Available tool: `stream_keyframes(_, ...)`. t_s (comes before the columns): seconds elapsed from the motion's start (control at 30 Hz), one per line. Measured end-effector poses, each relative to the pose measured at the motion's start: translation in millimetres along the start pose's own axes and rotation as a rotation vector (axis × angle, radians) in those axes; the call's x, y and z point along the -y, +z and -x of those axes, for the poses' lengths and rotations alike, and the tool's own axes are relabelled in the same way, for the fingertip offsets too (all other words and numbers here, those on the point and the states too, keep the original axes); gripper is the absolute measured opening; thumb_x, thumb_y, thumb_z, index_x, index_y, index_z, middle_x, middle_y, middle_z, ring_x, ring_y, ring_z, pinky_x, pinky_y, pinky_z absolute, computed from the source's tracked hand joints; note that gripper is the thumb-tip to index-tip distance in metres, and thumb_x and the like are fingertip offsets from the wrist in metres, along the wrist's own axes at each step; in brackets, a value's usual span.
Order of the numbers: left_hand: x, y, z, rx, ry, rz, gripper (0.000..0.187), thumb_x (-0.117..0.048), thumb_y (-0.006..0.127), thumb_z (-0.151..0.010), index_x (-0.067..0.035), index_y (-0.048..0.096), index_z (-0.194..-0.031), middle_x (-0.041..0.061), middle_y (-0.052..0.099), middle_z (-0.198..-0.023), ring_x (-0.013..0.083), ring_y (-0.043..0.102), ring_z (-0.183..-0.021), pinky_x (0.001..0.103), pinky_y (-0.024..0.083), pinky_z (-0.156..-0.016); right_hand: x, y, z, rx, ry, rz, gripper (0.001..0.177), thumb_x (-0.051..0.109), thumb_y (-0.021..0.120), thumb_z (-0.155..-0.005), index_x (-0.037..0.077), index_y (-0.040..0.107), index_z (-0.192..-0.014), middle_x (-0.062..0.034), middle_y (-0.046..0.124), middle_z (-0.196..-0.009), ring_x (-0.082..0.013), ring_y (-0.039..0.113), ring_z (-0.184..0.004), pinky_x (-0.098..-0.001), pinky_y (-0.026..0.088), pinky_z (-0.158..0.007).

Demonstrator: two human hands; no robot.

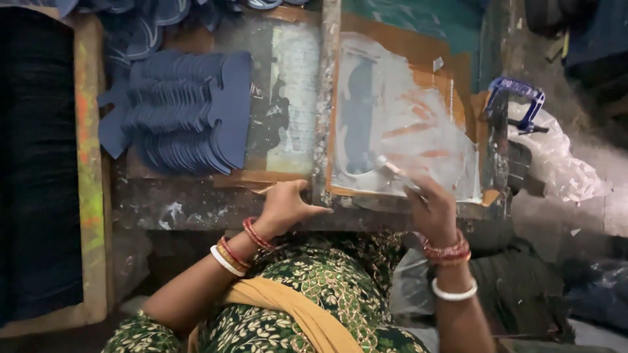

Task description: The person performs screen printing on blue fabric pieces. They place a fabric piece under a screen, apply white ink with a squeegee, and then remove the printed piece. The person repeats this process multiple times, stacking the finished pieces.

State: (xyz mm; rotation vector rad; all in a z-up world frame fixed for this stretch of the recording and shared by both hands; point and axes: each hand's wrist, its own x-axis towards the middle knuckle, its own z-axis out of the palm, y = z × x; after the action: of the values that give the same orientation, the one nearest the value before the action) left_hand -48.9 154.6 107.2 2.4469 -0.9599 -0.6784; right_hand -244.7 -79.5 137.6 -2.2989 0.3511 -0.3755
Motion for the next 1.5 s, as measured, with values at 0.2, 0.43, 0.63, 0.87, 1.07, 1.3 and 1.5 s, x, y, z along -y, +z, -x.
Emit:
stream_keyframes(0.2, -64, -45, 20, 0.081, 0.552, 0.728, 0.045, -0.040, 0.086, -0.078, -0.005, 0.073, -0.102, 0.003, 0.076, -0.087, 0.0109, 0.071, -0.077, 0.028, 0.058, -0.070, 15, 9, 20, -0.666, -0.116, -0.034, 0.018, 0.009, 0.068, -0.107, -0.001, 0.069, -0.122, -0.0190, 0.074, -0.115, -0.0245, 0.072, -0.106, -0.0369, 0.058, -0.094)
stream_keyframes(0.43, -6, 19, -138, -0.304, 0.244, 0.061, 0.038, -0.036, 0.070, -0.092, -0.004, 0.067, -0.112, 0.020, 0.067, -0.113, 0.0362, 0.066, -0.103, 0.047, 0.056, -0.085, -72, -49, 40, -1.160, -0.185, -0.049, 0.039, 0.034, 0.069, -0.113, -0.002, 0.054, -0.122, -0.0122, 0.063, -0.107, -0.0216, 0.060, -0.093, -0.0364, 0.053, -0.084)
stream_keyframes(0.63, -16, 53, -203, -0.371, 0.120, 0.146, 0.032, -0.026, 0.069, -0.085, -0.005, 0.069, -0.109, 0.020, 0.069, -0.113, 0.0409, 0.067, -0.106, 0.050, 0.055, -0.088, -177, -94, 78, -1.292, -0.119, 0.335, 0.053, 0.048, 0.056, -0.108, -0.001, 0.048, -0.127, -0.0167, 0.055, -0.111, -0.0244, 0.054, -0.093, -0.0431, 0.047, -0.083)
stream_keyframes(0.87, -18, 13, -178, -0.389, 0.035, 0.165, 0.038, -0.028, 0.077, -0.080, -0.003, 0.068, -0.107, 0.023, 0.062, -0.115, 0.0424, 0.065, -0.102, 0.050, 0.054, -0.087, -193, -99, 77, -1.235, -0.377, 0.421, 0.048, 0.032, 0.043, -0.119, -0.009, 0.054, -0.141, -0.0259, 0.060, -0.137, -0.0304, 0.060, -0.115, -0.0472, 0.048, -0.102)
stream_keyframes(1.07, -32, 30, -189, -0.273, 0.047, -0.014, 0.021, -0.015, 0.073, -0.076, -0.007, 0.075, -0.095, 0.021, 0.066, -0.115, 0.0404, 0.066, -0.108, 0.050, 0.057, -0.085, -182, -91, 75, -1.421, -0.221, 0.275, 0.042, 0.025, 0.054, -0.116, -0.012, 0.054, -0.135, -0.0251, 0.060, -0.134, -0.0330, 0.058, -0.119, -0.0484, 0.051, -0.106)
stream_keyframes(1.3, 49, -7, -276, -0.146, 0.203, 0.056, 0.018, -0.013, 0.070, -0.071, -0.007, 0.078, -0.086, 0.023, 0.074, -0.088, 0.0396, 0.072, -0.087, 0.046, 0.057, -0.081, -143, -100, 63, -1.316, -0.297, 0.180, 0.031, 0.015, 0.051, -0.115, -0.014, 0.058, -0.123, -0.0248, 0.065, -0.125, -0.0289, 0.060, -0.111, -0.0493, 0.054, -0.104)
stream_keyframes(1.5, 176, -156, -163, -1.115, 0.050, 0.391, 0.043, -0.031, 0.076, -0.088, -0.005, 0.065, -0.120, 0.015, 0.075, -0.102, 0.0300, 0.074, -0.093, 0.040, 0.058, -0.083, -252, -101, 101, -1.407, -0.272, 0.186, 0.027, 0.012, 0.052, -0.112, -0.015, 0.055, -0.116, -0.0263, 0.064, -0.120, -0.0290, 0.056, -0.106, -0.0511, 0.051, -0.099)
